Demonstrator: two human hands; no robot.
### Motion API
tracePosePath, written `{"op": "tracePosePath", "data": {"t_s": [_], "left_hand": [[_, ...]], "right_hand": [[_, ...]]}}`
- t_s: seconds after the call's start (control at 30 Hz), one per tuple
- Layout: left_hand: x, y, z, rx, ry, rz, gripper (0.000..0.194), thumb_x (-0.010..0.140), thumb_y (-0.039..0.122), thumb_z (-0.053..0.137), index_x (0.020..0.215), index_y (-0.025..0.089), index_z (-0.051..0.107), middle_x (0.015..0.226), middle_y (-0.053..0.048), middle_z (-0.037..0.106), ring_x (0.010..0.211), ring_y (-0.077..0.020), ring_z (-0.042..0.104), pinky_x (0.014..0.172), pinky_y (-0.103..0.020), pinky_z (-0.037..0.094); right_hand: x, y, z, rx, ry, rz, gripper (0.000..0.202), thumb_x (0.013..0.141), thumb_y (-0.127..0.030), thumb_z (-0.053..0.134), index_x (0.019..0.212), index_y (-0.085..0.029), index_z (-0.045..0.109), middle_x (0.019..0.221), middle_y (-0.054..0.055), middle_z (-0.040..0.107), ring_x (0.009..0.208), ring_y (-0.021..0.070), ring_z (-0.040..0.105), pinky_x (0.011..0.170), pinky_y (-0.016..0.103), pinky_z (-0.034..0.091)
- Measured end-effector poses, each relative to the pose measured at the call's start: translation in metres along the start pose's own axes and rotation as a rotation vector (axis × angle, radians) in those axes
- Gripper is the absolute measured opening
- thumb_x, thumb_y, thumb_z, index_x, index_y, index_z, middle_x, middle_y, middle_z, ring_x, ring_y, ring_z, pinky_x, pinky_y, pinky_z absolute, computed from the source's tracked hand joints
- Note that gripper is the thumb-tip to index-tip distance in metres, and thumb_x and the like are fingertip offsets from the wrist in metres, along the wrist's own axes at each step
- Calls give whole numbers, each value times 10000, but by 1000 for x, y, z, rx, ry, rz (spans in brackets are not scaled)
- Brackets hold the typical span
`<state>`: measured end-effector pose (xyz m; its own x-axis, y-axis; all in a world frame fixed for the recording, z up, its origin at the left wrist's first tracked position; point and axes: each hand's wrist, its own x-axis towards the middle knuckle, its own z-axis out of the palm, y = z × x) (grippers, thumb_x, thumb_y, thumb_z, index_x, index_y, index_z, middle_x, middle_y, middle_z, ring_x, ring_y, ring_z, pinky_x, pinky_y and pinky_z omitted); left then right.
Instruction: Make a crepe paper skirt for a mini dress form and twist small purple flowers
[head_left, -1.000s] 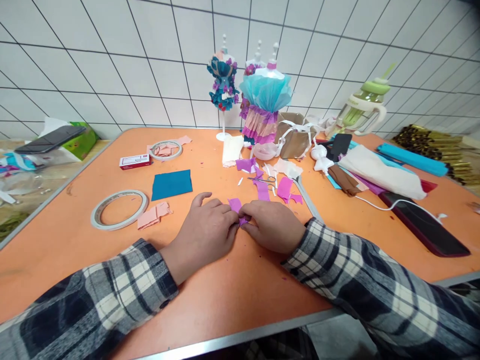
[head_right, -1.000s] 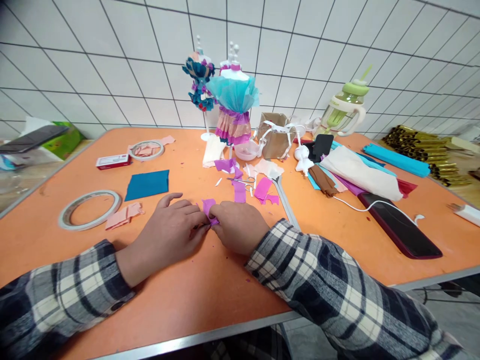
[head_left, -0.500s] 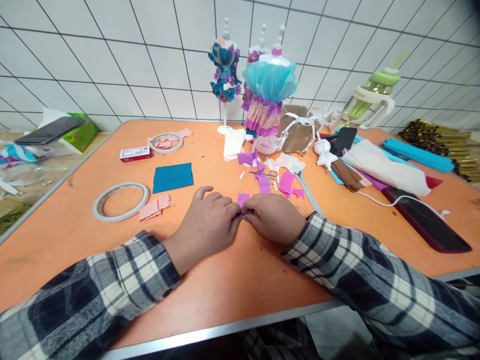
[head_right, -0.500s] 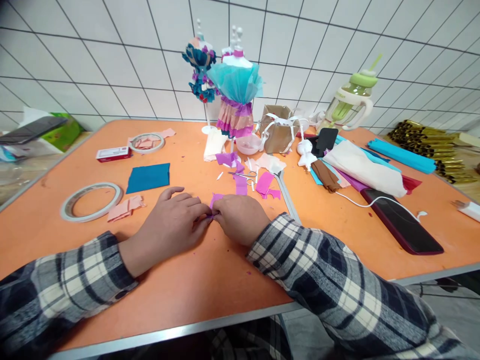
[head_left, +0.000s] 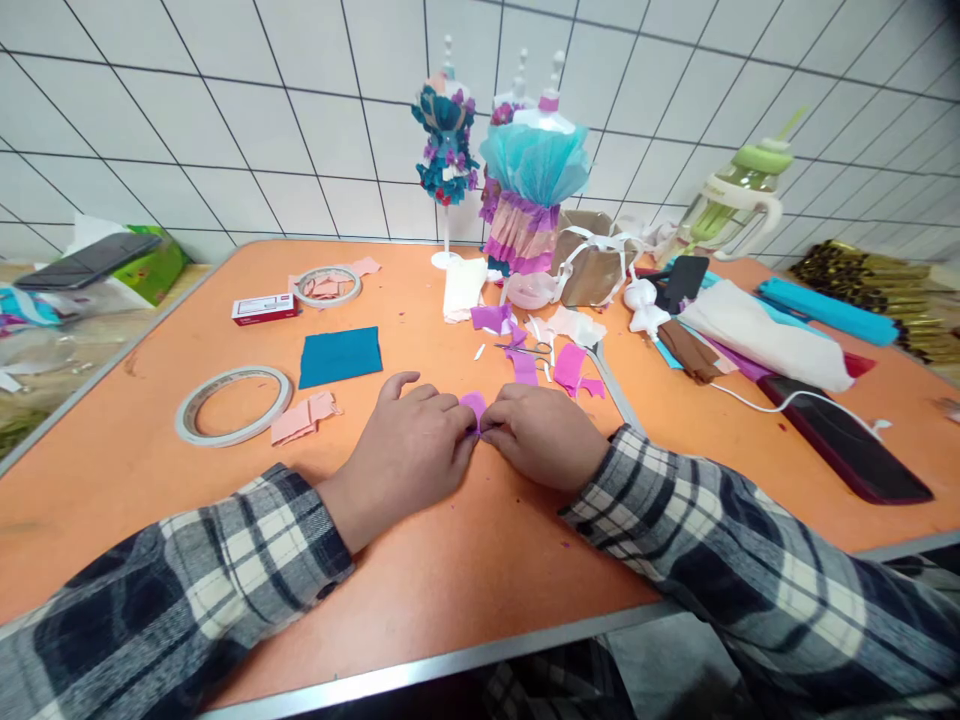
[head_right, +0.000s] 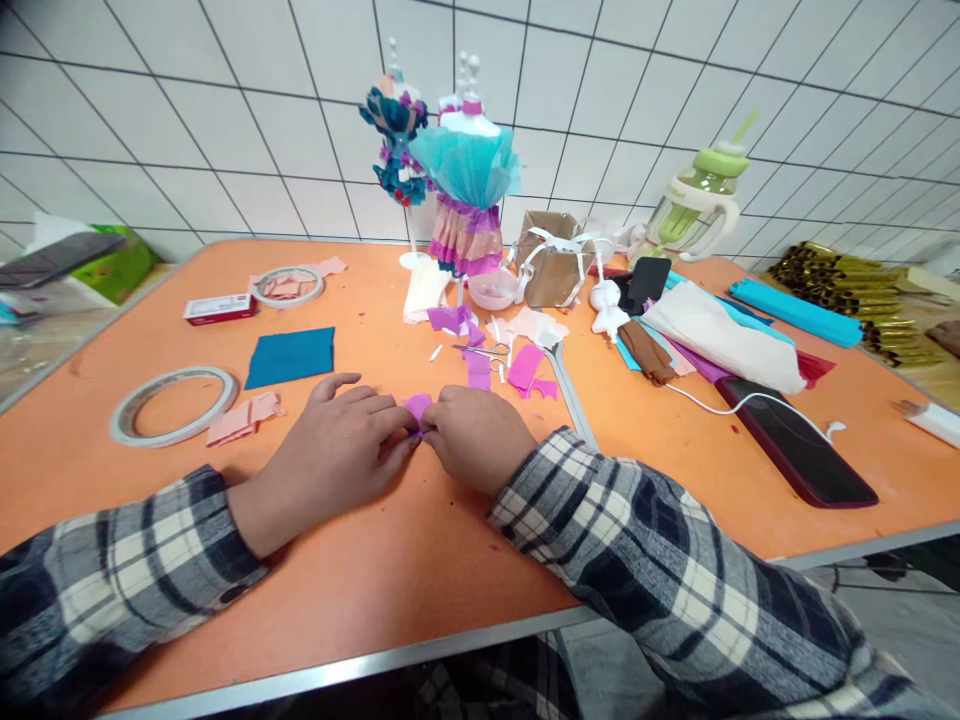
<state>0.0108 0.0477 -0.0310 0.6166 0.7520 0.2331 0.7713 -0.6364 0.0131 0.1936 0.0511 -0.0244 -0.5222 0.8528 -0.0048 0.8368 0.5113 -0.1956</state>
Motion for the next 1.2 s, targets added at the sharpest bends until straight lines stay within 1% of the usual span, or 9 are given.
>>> {"op": "tracePosePath", "data": {"t_s": [0.13,0.23,0.33,0.5,0.6,0.67,0.83,1.03,1.2], "left_hand": [[0,0,-1,7,0,8,188,875,270,535,804,211,698,750,-45,740,809,-274,673,995,-567,336],[0,-1,0,6,4,12,183,875,263,535,814,221,703,757,-38,742,807,-270,673,1000,-575,329],[0,-1,0,6,4,20,201,882,272,532,789,229,705,751,-32,737,809,-266,671,1001,-574,329],[-1,-2,0,9,5,33,218,888,286,527,769,228,701,738,-25,730,810,-266,668,1000,-571,332],[-1,-1,0,17,19,20,199,883,287,529,815,223,704,745,-31,733,810,-269,671,998,-565,341],[0,-1,0,15,22,17,202,884,288,526,839,223,711,751,-36,739,812,-271,675,987,-558,353],[2,-1,2,12,4,29,200,877,279,531,824,225,717,758,-36,742,812,-270,678,974,-546,363],[0,-2,1,19,2,32,209,875,263,525,782,225,708,742,-27,730,802,-265,672,978,-550,355],[0,-3,2,13,2,33,219,881,278,520,790,233,714,742,-29,731,800,-261,670,984,-550,345]], "right_hand": [[-3,-2,1,-20,12,13,294,986,-302,440,971,-195,713,882,54,683,838,189,629,657,301,354],[-4,-2,1,-41,38,3,266,975,-340,474,1030,-216,703,907,46,676,850,196,630,642,306,352],[-4,0,0,-42,29,-6,248,959,-339,515,1011,-223,728,954,47,670,885,193,631,654,307,363],[-1,2,2,-14,18,10,261,962,-296,495,958,-224,746,925,37,682,888,187,636,666,311,361],[0,2,2,-15,14,-2,263,963,-280,490,944,-222,746,922,33,681,881,179,635,657,307,350],[0,2,2,-13,12,-13,263,964,-283,494,933,-222,747,927,32,681,889,177,636,658,301,349],[-1,1,2,-11,15,12,253,959,-300,504,944,-221,744,940,38,689,903,182,640,675,297,359],[-5,-1,-1,-41,46,50,250,940,-396,543,1011,-255,736,986,28,696,910,193,643,635,297,347],[-3,1,0,-33,29,51,261,960,-360,511,984,-264,752,962,20,702,900,180,648,625,295,331]]}}
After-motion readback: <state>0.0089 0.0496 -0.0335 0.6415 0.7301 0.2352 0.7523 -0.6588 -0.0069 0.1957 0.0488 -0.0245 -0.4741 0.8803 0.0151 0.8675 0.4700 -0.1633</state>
